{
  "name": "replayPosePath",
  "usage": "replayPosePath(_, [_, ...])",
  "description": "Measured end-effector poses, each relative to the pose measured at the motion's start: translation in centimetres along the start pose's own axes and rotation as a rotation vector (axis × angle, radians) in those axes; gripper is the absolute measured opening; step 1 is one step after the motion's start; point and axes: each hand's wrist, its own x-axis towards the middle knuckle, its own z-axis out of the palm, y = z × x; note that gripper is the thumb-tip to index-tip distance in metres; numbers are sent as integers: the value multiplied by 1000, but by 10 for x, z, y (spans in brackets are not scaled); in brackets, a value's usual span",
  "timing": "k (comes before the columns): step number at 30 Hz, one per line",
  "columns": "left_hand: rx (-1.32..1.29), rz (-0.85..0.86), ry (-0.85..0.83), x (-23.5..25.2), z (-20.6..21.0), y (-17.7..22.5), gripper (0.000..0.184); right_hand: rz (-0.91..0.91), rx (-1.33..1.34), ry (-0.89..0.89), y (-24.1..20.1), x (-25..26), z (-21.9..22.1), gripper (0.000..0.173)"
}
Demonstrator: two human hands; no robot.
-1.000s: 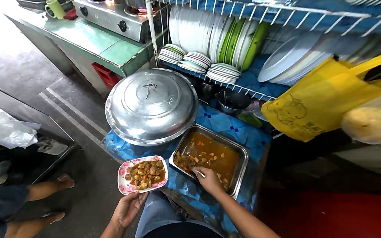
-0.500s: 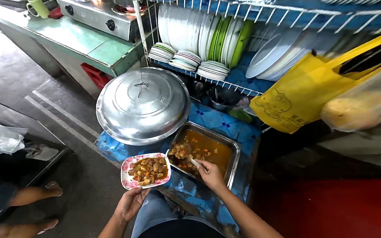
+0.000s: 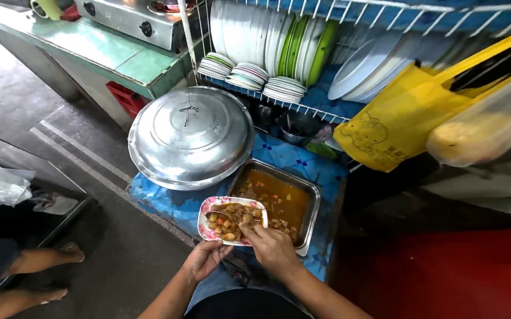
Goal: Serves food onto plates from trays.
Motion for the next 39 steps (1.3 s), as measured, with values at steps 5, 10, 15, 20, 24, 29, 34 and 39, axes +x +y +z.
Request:
replayPosePath(5, [59,11,40,1,-2,0,30,-70,-89,86,-1,1,-11,37])
replayPosePath(10, [100,27,57,2,-15,6,33,102,127,-12,9,-7,-10,38])
replayPosePath(15, [43,61,103,-5,-19,12,28,491,172,-215,60,-14,-41,34])
replayPosePath(20, [-1,99,133,-11,-26,19,25,832,-203,-691,104,-26,-58,39])
replayPosePath(24, [-41,130,137,-13,-38,23,24,812,-285,-754,99,-54,-53,39])
replayPosePath(29, [-86,149,154,-13,-46,23,23,929,-141,-851,59,-69,-41,39])
replayPosePath(34, [-101,138,174,-15,-47,19,23,996,72,-734,49,-64,-8,39])
replayPosePath(39, [-63,135,220,-16,-49,20,23,873,172,-704,39,-31,14,42])
